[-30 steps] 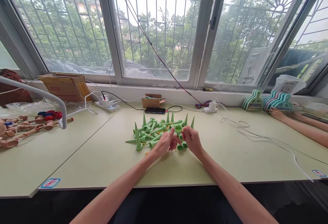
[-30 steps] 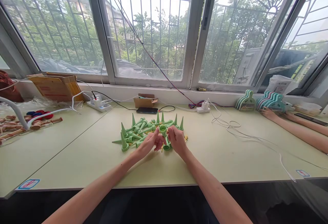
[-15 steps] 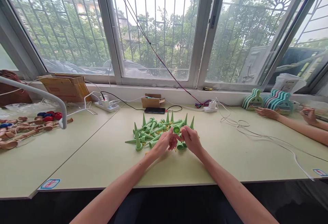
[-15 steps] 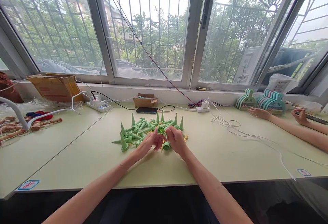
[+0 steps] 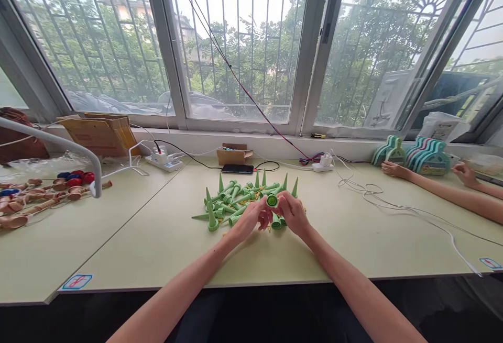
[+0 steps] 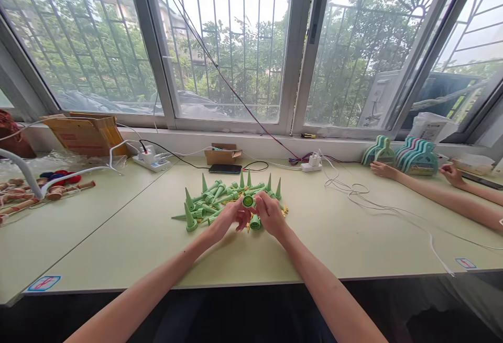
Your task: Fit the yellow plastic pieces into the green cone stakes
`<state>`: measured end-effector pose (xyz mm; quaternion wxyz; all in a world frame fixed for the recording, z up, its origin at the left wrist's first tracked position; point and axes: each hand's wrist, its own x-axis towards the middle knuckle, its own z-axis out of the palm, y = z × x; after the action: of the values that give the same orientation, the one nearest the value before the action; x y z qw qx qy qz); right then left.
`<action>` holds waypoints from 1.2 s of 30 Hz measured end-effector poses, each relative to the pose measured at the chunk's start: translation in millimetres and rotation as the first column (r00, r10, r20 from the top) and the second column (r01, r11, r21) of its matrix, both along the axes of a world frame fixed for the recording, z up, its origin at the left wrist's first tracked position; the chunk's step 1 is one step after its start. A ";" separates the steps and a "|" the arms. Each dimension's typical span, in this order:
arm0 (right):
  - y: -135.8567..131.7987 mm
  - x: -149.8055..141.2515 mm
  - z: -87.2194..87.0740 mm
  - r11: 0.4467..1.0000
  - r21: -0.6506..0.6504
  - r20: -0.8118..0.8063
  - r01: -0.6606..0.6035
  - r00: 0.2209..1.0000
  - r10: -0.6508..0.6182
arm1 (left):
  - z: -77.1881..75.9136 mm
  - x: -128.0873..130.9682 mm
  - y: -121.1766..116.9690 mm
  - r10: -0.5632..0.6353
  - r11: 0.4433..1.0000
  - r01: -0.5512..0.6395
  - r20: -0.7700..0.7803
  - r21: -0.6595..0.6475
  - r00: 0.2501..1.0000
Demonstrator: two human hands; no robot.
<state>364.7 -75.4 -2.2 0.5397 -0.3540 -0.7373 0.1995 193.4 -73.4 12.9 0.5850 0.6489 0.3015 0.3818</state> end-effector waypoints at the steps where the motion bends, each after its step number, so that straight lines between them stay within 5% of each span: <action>1: -0.2 -0.1 0.2 1.000 -0.004 -0.004 -0.010 1.000 0.010 | 0.4 -0.1 -0.3 0.000 1.000 0.000 0.002 -0.005 1.000; 20: -3.0 -2.1 2.1 0.997 -0.002 0.044 -0.082 0.996 0.082 | -3.6 -1.7 3.5 -0.036 0.996 0.036 -0.001 -0.078 0.999; 36: 2.2 -0.3 -3.3 1.000 -0.002 0.089 0.010 0.996 -0.010 | 2.1 -1.0 -1.1 -0.037 0.994 0.044 0.073 -0.098 0.997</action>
<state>364.4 -73.2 -5.5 0.5070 -0.3668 -0.7585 0.1819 192.3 -74.5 15.0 0.6345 0.6111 0.2859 0.3771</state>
